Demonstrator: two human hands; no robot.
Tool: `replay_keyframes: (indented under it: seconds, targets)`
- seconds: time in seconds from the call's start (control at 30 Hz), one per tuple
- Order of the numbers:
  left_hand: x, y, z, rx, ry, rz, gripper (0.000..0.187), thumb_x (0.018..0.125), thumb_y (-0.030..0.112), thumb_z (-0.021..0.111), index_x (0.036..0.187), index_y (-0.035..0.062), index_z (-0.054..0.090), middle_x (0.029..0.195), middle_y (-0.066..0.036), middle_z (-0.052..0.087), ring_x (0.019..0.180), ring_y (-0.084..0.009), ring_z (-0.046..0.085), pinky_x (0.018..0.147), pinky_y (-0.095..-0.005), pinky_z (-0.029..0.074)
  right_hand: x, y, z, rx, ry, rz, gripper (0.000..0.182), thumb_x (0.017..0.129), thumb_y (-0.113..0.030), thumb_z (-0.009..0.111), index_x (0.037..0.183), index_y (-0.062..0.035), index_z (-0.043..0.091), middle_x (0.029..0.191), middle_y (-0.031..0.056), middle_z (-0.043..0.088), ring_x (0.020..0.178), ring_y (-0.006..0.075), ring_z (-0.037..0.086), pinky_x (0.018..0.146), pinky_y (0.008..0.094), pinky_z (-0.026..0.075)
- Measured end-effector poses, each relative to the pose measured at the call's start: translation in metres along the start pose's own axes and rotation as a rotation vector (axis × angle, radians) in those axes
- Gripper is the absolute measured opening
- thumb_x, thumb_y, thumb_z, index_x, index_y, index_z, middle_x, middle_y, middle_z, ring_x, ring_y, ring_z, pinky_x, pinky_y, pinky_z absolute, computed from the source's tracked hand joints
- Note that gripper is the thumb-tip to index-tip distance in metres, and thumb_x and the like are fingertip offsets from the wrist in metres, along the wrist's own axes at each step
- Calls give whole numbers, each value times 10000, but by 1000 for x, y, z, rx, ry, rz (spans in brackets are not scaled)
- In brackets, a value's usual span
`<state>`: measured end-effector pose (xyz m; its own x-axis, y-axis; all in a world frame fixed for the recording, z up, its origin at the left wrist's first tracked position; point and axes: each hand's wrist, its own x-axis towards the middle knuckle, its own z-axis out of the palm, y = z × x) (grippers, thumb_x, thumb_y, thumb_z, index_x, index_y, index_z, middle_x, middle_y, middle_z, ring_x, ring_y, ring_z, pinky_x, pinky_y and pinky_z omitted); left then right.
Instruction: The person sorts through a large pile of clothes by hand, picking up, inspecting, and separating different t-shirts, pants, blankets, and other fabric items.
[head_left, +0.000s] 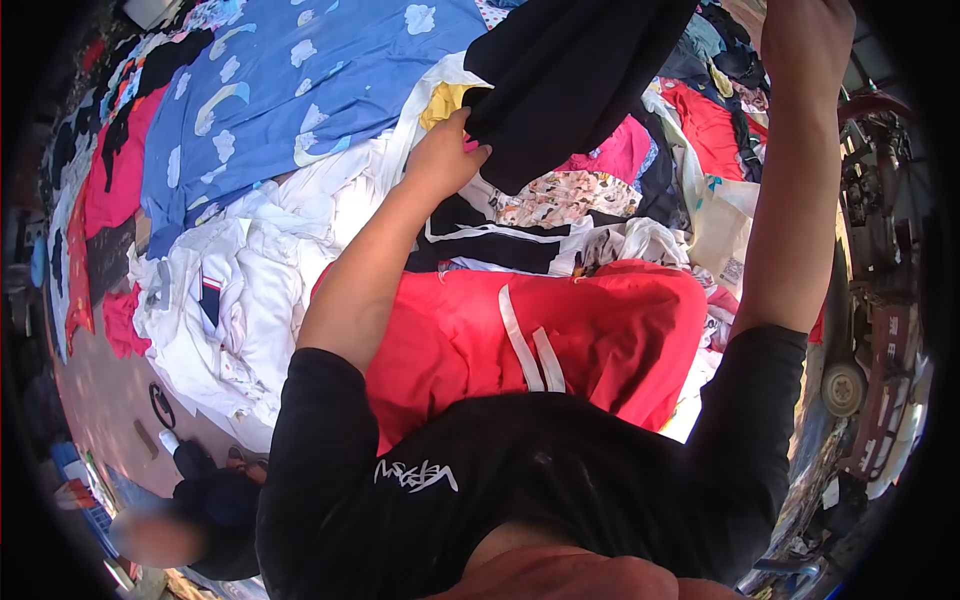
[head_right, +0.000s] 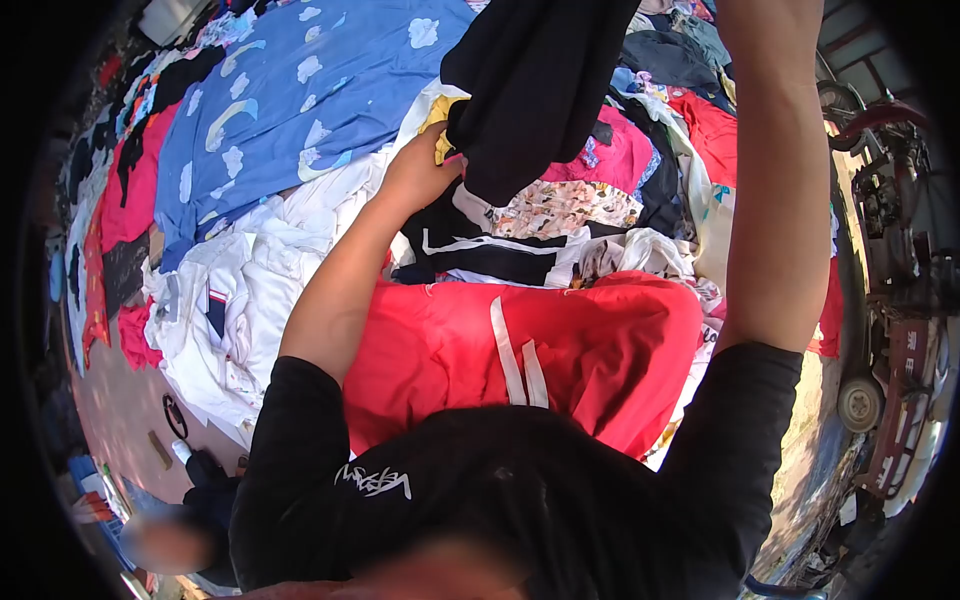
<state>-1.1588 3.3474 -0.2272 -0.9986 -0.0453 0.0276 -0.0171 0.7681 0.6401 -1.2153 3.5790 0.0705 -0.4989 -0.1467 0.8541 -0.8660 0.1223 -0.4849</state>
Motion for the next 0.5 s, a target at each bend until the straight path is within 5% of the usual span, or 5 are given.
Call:
replay_keyframes:
  seconds: [0.2, 0.33, 0.43, 0.47, 0.5]
  targets:
    - [-2, 4, 27, -172, -57, 219, 925, 749, 374, 808, 1457, -25, 366, 1338, -254, 557, 1281, -368, 524, 1040, -414, 442, 26, -25, -15, 143, 1, 4, 106, 949, -110, 612, 1007, -45, 672, 809, 0, 667, 670, 68, 595, 601, 205, 462]
    - [-16, 31, 81, -484, -264, 32, 986, 795, 391, 812, 1483, -73, 278, 1456, -297, 432, 1373, -361, 437, 1126, -400, 361, 37, -21, -22, 155, -37, 32, 115, 949, -113, 605, 1022, -42, 657, 822, 8, 665, 685, 82, 611, 608, 209, 483]
    - [-33, 51, 97, -446, -380, 92, 615, 835, 355, 752, 1274, -37, 573, 1241, -235, 627, 1175, -339, 605, 983, -389, 476, 41, -11, -22, 162, -23, 39, 124, 952, -113, 596, 1032, -34, 648, 839, 15, 665, 699, 93, 617, 613, 219, 493]
    - [-34, 47, 111, -393, -321, 203, 404, 846, 315, 725, 1077, -13, 681, 1049, -185, 697, 988, -298, 675, 860, -368, 510, 41, -9, -23, 177, -30, 37, 127, 954, -114, 592, 1035, -32, 645, 845, 18, 665, 704, 97, 618, 617, 224, 495]
    - [-34, 49, 111, -385, -365, 182, 386, 848, 310, 721, 1060, -11, 686, 1023, -178, 701, 961, -286, 680, 841, -361, 511, 41, -6, -28, 211, -70, 27, 130, 956, -116, 588, 1037, -30, 643, 854, 21, 666, 714, 102, 620, 624, 232, 498]
